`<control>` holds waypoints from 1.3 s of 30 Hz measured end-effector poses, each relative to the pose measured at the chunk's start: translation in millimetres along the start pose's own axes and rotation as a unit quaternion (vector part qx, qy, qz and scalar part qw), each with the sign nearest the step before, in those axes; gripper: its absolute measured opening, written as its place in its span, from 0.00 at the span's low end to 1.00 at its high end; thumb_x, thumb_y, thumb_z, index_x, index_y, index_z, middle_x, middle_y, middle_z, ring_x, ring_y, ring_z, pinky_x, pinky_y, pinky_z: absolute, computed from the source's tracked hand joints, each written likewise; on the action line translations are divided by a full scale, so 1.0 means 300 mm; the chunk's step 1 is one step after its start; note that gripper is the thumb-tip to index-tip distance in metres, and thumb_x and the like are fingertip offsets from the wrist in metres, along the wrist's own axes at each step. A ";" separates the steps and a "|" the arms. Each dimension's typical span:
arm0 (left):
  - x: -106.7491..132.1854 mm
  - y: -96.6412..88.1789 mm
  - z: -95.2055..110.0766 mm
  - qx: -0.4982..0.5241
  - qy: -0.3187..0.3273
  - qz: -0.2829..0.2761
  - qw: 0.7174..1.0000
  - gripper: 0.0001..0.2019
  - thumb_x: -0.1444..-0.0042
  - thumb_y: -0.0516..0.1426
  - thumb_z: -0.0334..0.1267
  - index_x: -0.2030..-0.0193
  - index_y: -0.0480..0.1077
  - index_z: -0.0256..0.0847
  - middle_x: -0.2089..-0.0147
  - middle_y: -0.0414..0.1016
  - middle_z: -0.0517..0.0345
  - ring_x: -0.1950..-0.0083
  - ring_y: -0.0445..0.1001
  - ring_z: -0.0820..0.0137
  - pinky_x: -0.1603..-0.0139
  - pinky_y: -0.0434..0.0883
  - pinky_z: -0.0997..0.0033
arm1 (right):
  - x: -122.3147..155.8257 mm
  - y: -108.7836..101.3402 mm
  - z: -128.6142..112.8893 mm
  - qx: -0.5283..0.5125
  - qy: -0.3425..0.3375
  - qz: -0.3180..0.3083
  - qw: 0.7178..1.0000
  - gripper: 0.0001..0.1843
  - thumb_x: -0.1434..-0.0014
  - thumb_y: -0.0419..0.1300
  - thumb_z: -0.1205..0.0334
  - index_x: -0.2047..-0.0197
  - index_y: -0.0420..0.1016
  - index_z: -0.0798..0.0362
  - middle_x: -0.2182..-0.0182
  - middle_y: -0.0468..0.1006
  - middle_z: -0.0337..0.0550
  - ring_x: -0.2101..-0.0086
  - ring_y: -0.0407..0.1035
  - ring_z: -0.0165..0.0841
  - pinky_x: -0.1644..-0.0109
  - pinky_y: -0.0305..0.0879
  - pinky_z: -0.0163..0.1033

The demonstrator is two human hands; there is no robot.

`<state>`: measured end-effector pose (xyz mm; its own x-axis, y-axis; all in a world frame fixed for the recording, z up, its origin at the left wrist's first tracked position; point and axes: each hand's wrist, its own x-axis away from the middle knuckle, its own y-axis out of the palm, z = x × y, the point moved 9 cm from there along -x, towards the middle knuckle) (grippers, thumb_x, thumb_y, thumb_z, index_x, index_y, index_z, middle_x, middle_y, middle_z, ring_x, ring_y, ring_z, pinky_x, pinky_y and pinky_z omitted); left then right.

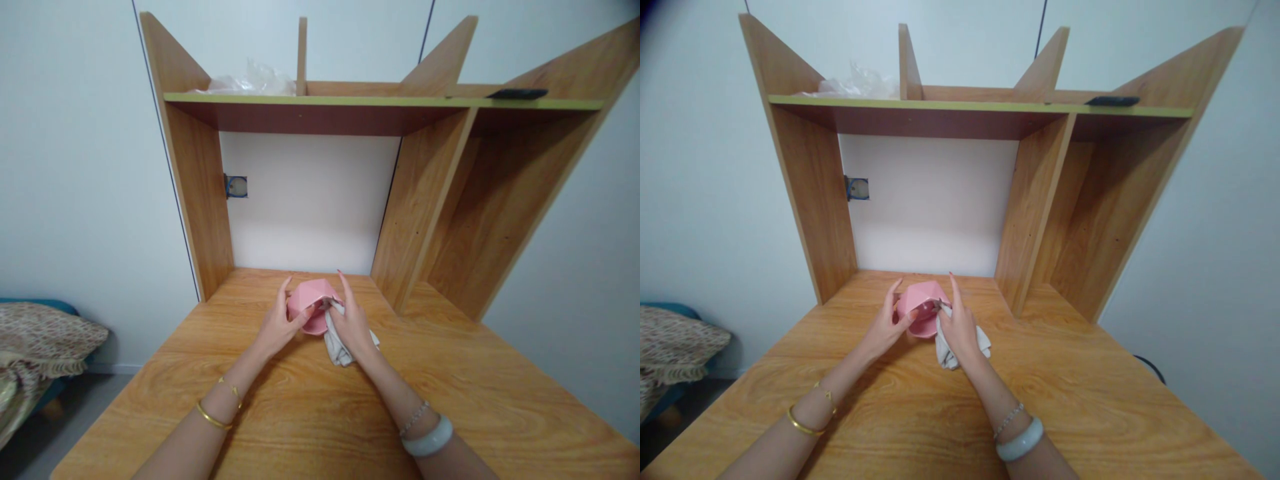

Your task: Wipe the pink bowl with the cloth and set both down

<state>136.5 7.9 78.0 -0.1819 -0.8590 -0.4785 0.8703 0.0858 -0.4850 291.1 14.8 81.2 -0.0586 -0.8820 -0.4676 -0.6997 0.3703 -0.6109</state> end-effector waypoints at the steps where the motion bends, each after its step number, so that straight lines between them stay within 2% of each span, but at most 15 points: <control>1: 0.001 0.011 0.002 0.039 0.014 -0.003 0.999 0.39 0.49 0.52 0.51 0.38 0.35 0.38 0.48 0.63 0.47 0.51 0.67 0.67 0.52 0.65 0.68 | -0.001 0.000 0.005 -0.039 0.004 0.011 0.999 0.35 0.48 0.48 0.66 0.37 0.42 0.52 0.65 0.75 0.40 0.67 0.70 0.33 0.63 0.62 0.34; 5: 0.006 0.064 0.018 0.119 0.061 -0.032 0.991 0.41 0.54 0.58 0.49 0.40 0.40 0.37 0.42 0.56 0.45 0.43 0.59 0.66 0.45 0.60 0.68 | -0.007 0.022 0.041 -0.163 0.027 0.047 0.985 0.33 0.49 0.48 0.66 0.39 0.44 0.55 0.56 0.71 0.46 0.58 0.67 0.32 0.55 0.61 0.35; 9: 0.005 0.052 0.021 0.129 0.052 -0.013 0.990 0.35 0.51 0.56 0.45 0.42 0.43 0.37 0.44 0.59 0.46 0.45 0.62 0.67 0.48 0.63 0.70 | -0.015 0.077 0.072 -0.173 0.059 0.009 0.983 0.35 0.49 0.50 0.64 0.39 0.42 0.56 0.58 0.73 0.47 0.60 0.68 0.33 0.58 0.63 0.36; 14: 0.008 0.009 0.016 -0.053 -0.008 -0.012 0.999 0.34 0.56 0.58 0.43 0.43 0.52 0.38 0.52 0.69 0.51 0.54 0.70 0.63 0.55 0.67 0.67 | -0.025 0.063 0.088 -0.029 0.092 -0.019 0.995 0.39 0.55 0.57 0.61 0.41 0.48 0.60 0.59 0.73 0.53 0.60 0.69 0.39 0.61 0.62 0.37; 18: 0.016 0.009 0.025 -0.165 -0.030 -0.042 0.985 0.37 0.59 0.58 0.44 0.42 0.52 0.39 0.55 0.72 0.51 0.56 0.72 0.58 0.58 0.68 0.64 | -0.016 0.026 0.066 0.121 0.099 -0.037 0.987 0.40 0.51 0.55 0.55 0.38 0.44 0.58 0.66 0.76 0.52 0.65 0.71 0.41 0.67 0.60 0.36; 23: 0.023 0.030 0.035 -0.236 -0.028 -0.074 0.968 0.33 0.58 0.56 0.42 0.42 0.55 0.41 0.56 0.73 0.51 0.58 0.73 0.57 0.61 0.69 0.65 | 0.004 -0.007 -0.016 0.279 0.025 -0.025 0.960 0.41 0.48 0.52 0.57 0.36 0.35 0.55 0.74 0.77 0.47 0.70 0.72 0.41 0.68 0.57 0.37; 27: 0.024 0.035 0.049 -0.262 -0.012 -0.093 0.961 0.34 0.58 0.55 0.42 0.41 0.54 0.38 0.54 0.73 0.49 0.57 0.72 0.56 0.59 0.68 0.64 | 0.009 0.005 -0.054 0.313 -0.036 -0.044 0.948 0.41 0.47 0.52 0.58 0.36 0.32 0.53 0.72 0.77 0.46 0.69 0.72 0.40 0.67 0.57 0.36; 33: 0.025 0.019 0.051 -0.288 0.005 -0.099 0.952 0.35 0.55 0.54 0.46 0.40 0.50 0.43 0.54 0.73 0.53 0.57 0.72 0.58 0.58 0.67 0.64 | 0.014 0.058 -0.044 0.295 -0.059 -0.117 0.947 0.35 0.45 0.49 0.60 0.37 0.39 0.49 0.68 0.78 0.45 0.65 0.71 0.39 0.65 0.58 0.36; 36: 0.017 -0.004 0.046 -0.230 0.027 -0.061 0.971 0.32 0.52 0.53 0.47 0.40 0.49 0.48 0.51 0.70 0.55 0.57 0.72 0.62 0.57 0.66 0.65 | 0.012 0.057 -0.031 0.232 -0.048 -0.101 0.966 0.34 0.45 0.49 0.61 0.37 0.40 0.50 0.68 0.78 0.46 0.65 0.71 0.40 0.64 0.59 0.37; 39: 0.006 -0.031 0.018 -0.128 0.028 -0.003 0.991 0.32 0.48 0.50 0.49 0.39 0.46 0.44 0.48 0.66 0.51 0.62 0.71 0.66 0.60 0.66 0.67 | -0.002 0.039 0.010 0.107 -0.013 -0.052 0.993 0.33 0.46 0.49 0.62 0.37 0.43 0.53 0.64 0.77 0.47 0.62 0.70 0.40 0.61 0.60 0.38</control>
<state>130.5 3.0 85.6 -0.2175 -0.8315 -0.5112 0.7258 0.2125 -0.6543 285.0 20.5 72.5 0.0263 -0.9119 -0.4095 -0.5331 0.3337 -0.7775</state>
